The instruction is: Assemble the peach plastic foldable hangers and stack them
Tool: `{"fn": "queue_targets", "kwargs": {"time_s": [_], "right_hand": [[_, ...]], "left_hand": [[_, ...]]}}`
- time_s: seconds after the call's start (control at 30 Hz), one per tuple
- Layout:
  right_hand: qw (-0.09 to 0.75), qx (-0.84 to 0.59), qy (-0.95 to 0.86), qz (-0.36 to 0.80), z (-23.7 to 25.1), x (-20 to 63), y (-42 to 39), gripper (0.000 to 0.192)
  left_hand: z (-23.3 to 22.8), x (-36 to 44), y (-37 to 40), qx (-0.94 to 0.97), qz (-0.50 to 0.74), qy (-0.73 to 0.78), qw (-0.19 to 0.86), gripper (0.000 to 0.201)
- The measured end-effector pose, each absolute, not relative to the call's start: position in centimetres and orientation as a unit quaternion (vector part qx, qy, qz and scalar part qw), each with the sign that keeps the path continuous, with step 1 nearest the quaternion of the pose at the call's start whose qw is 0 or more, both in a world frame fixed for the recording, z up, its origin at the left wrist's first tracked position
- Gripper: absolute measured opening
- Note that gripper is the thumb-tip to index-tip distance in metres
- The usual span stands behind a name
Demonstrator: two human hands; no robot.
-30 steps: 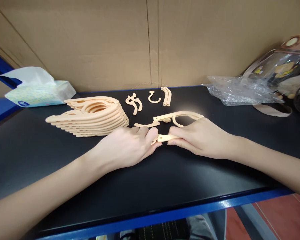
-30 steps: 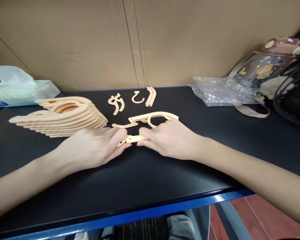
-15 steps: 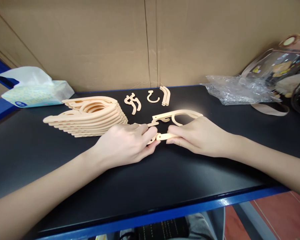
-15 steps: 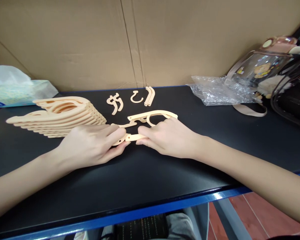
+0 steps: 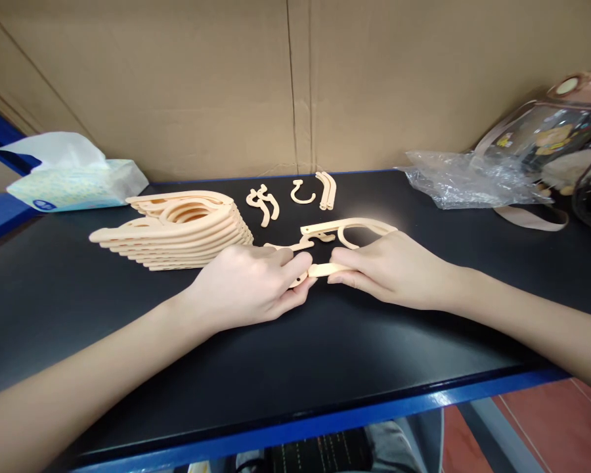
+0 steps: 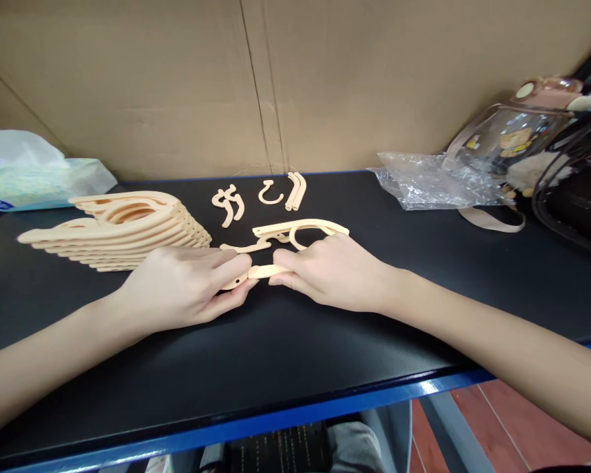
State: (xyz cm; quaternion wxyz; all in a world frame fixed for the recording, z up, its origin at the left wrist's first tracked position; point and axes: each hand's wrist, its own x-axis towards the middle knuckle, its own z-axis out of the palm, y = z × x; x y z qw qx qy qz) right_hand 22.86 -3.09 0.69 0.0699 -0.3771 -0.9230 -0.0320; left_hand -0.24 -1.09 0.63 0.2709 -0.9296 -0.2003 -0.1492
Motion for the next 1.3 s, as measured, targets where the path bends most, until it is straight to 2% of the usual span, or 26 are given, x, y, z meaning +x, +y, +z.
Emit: {"fn": "queue_targets", "kwargs": {"time_s": [0.2,0.4,0.53,0.67,0.87,1.1,1.3], "right_hand": [[0.097,-0.361,-0.927,-0.005,0.8,23.2,-3.1,0.036],[0.115,-0.336,-0.935,0.003,0.9,23.5,-2.9,0.032],[0.131,-0.330,-0.935,0.017,1.1,23.8,-2.6,0.032],[0.183,-0.339,-0.923,0.012,1.4,24.4,-1.9,0.034],[0.271,-0.423,-0.860,-0.087,1.9,25.3,-1.0,0.032],[0.263,-0.481,-0.836,0.010,1.3,25.9,0.1,0.034],[0.262,-0.480,-0.837,-0.003,1.0,26.2,0.4,0.034]], "left_hand": [[0.6,-0.3,-0.9,-0.946,-0.151,-0.177,0.227,0.028],[0.4,-0.1,-1.4,-0.960,-0.167,-0.182,0.132,0.015],[0.2,-0.1,-1.4,-0.959,-0.167,-0.205,0.103,0.014],[0.2,-0.3,-1.1,-0.952,-0.170,-0.230,0.110,0.014],[0.4,-0.6,-1.0,-0.944,-0.181,-0.235,0.146,0.014],[0.7,-0.6,-1.1,-0.942,-0.181,-0.229,0.165,0.017],[0.7,-0.5,-1.3,-0.955,-0.186,-0.192,0.132,0.011]]}}
